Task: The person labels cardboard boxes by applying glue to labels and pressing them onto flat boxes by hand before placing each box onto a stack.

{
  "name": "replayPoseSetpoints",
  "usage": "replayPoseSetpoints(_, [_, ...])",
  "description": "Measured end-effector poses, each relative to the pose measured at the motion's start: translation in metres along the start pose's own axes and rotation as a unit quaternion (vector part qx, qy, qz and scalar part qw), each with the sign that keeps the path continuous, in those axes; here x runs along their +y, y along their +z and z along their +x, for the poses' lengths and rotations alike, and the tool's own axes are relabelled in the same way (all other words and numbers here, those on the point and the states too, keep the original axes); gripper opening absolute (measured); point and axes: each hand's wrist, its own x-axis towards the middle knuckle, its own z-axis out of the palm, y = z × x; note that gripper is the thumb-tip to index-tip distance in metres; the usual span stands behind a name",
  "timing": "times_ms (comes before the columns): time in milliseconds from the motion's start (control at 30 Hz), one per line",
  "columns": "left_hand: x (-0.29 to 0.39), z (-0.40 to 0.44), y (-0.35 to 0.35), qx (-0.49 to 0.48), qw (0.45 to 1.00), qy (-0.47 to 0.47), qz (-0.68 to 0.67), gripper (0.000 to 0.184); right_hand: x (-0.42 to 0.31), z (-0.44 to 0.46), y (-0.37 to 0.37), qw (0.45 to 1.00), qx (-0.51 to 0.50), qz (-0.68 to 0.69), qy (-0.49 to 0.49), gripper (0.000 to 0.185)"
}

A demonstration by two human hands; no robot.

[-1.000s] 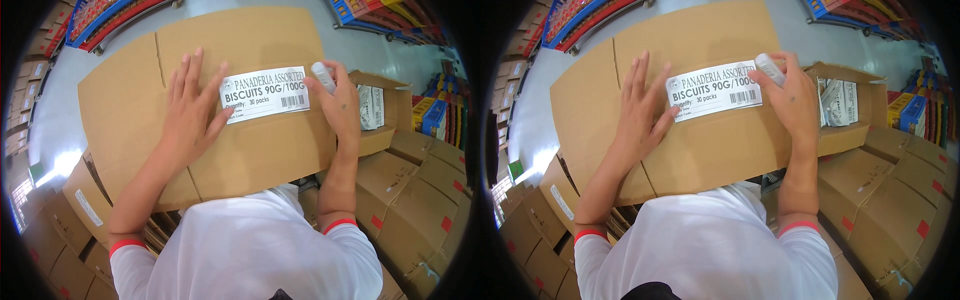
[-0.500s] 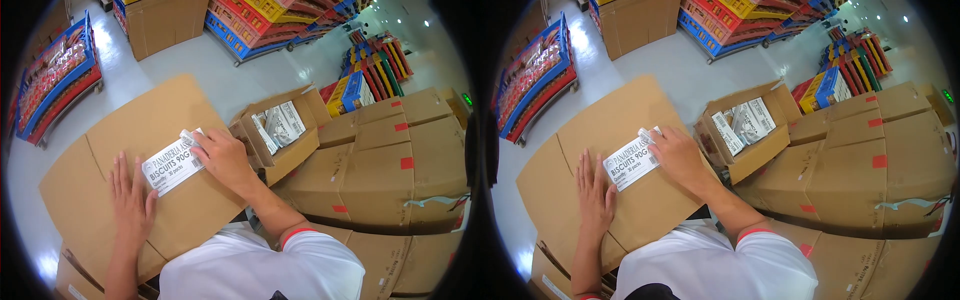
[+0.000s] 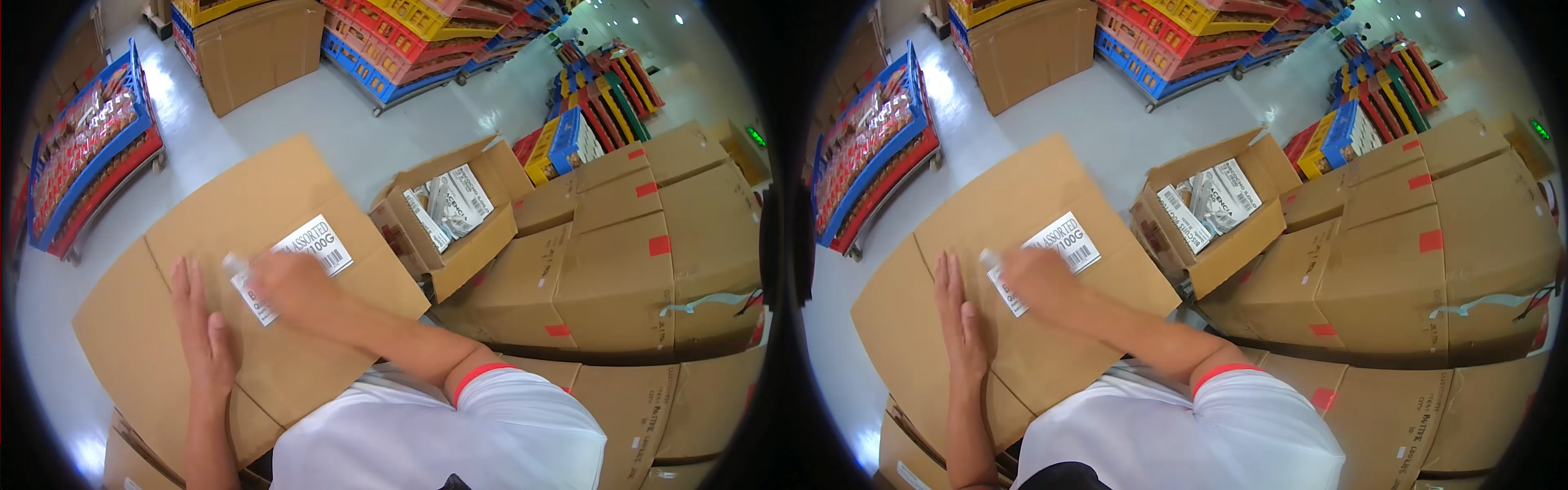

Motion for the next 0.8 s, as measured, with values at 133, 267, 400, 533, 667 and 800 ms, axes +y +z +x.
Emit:
replayPoseSetpoints(133, [0.009,0.003,-0.002,-0.092,0.983,0.04,0.154,0.059,0.067,-0.025,-0.061,0.979,0.084,-0.068,0.171,0.026])
replayPoseSetpoints(267, [0.011,0.003,0.003,-0.14,0.96,0.0,0.242,0.058,0.058,-0.036,-0.058,0.982,0.087,-0.098,0.137,0.029])
replayPoseSetpoints(400, [0.006,0.003,0.003,-0.145,0.95,0.049,0.272,0.058,-0.008,-0.051,-0.025,0.999,0.046,-0.012,0.012,0.032])
replayPoseSetpoints(533, [0.003,-0.007,-0.001,-0.157,0.937,0.064,0.305,0.06,0.013,-0.052,-0.031,0.996,0.072,-0.014,0.046,0.03])
replayPoseSetpoints(667, [0.014,-0.033,-0.014,-0.214,0.91,0.064,0.35,0.062,0.065,-0.049,-0.064,0.974,0.07,-0.022,0.215,0.027])
replayPoseSetpoints(800, [0.025,-0.051,-0.013,-0.313,0.894,0.104,0.303,0.074,0.094,-0.057,-0.062,0.883,0.191,0.345,0.255,0.024])
